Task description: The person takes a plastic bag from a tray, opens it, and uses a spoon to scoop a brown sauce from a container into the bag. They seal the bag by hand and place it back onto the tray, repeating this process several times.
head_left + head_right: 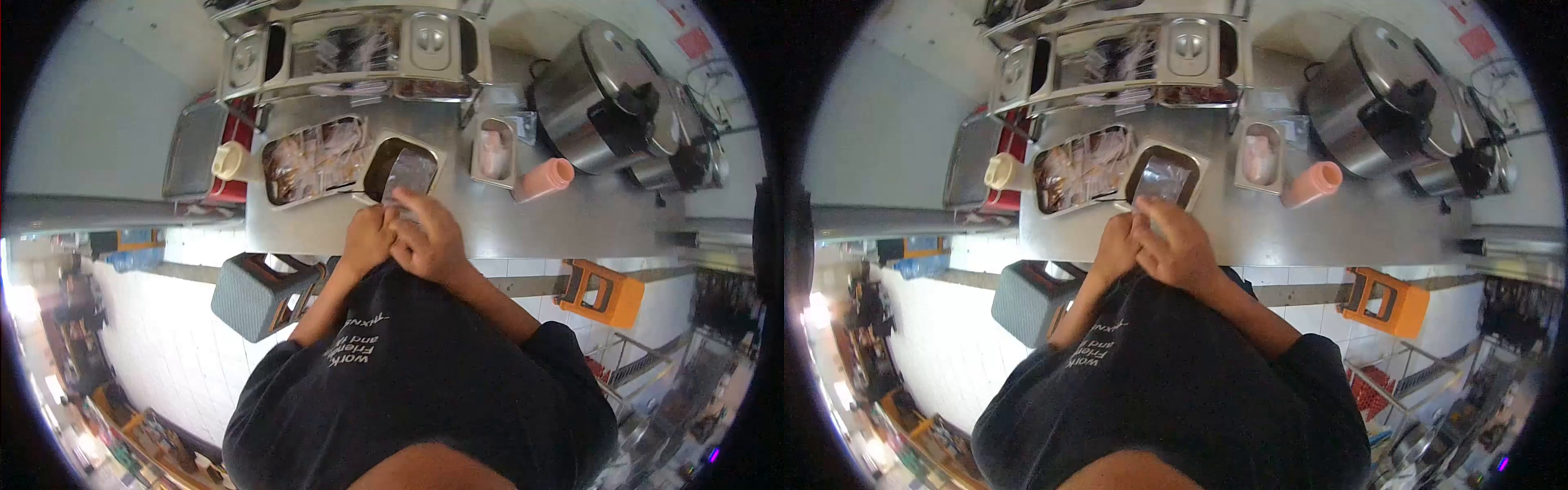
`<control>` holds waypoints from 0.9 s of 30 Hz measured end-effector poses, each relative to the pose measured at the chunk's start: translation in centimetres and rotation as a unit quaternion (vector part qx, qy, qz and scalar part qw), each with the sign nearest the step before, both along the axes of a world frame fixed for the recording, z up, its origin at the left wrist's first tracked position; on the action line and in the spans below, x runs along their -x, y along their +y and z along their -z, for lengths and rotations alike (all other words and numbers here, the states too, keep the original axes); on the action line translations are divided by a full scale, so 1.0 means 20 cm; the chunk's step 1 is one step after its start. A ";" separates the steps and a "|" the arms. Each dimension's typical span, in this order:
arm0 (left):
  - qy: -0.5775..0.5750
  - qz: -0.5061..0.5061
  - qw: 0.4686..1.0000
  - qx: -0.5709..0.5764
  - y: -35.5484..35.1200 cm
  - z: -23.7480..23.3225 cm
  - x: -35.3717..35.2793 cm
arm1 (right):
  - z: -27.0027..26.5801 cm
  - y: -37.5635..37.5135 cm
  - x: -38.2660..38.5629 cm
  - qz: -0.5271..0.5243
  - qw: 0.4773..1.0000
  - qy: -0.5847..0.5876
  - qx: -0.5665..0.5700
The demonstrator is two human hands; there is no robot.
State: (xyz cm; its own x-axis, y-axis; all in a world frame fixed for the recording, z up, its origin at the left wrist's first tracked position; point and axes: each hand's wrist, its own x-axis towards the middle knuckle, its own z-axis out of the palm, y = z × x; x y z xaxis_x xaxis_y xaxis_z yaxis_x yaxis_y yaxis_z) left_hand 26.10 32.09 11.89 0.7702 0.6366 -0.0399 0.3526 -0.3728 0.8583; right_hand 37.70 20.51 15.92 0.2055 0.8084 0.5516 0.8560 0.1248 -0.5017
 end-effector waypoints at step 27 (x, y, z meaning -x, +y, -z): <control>-0.299 0.238 0.876 -0.294 0.40 -1.44 0.46 | 0.26 0.04 0.01 -0.041 0.956 -0.037 0.288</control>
